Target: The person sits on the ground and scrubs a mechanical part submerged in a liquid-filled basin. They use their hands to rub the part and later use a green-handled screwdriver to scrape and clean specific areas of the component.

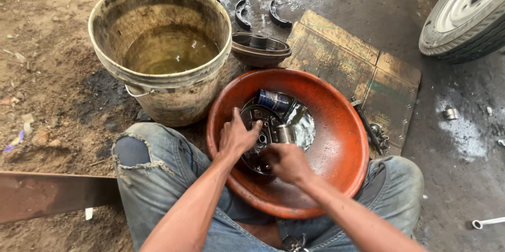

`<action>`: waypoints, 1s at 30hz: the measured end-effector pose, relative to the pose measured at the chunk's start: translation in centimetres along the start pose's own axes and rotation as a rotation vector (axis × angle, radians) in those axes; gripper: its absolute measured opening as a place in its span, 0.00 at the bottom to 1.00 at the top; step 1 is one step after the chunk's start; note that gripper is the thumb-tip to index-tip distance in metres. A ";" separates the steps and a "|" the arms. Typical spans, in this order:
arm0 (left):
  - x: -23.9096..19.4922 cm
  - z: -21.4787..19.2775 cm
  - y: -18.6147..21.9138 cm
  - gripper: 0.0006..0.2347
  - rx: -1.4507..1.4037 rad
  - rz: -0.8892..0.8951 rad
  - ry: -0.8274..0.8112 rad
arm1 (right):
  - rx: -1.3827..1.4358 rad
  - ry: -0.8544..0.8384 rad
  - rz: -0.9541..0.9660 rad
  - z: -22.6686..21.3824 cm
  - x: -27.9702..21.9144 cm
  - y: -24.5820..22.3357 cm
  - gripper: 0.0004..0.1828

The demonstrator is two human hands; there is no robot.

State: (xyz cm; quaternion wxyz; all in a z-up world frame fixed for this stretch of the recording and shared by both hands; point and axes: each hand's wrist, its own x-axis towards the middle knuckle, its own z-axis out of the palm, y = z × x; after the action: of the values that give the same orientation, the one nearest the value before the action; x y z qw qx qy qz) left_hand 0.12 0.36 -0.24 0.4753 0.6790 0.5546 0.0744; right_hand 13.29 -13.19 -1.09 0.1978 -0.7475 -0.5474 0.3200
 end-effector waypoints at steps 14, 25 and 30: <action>-0.2 0.5 -0.2 0.41 0.099 -0.105 -0.029 | 0.130 -0.077 -0.103 2.4 -0.4 -0.4 0.17; -0.6 0.8 -0.4 0.39 0.081 -0.092 0.003 | 0.099 -0.032 -0.022 3.3 -0.9 -1.6 0.14; -0.1 1.0 -0.7 0.39 0.073 -0.075 0.011 | 0.074 -0.076 0.129 2.6 0.3 -2.3 0.10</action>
State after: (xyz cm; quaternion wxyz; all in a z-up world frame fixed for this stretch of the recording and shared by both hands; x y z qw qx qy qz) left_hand 0.21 -0.30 -1.23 0.4493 0.6743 0.5846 0.0401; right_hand 10.00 -12.34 -1.54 0.1834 -0.7607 -0.4930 0.3803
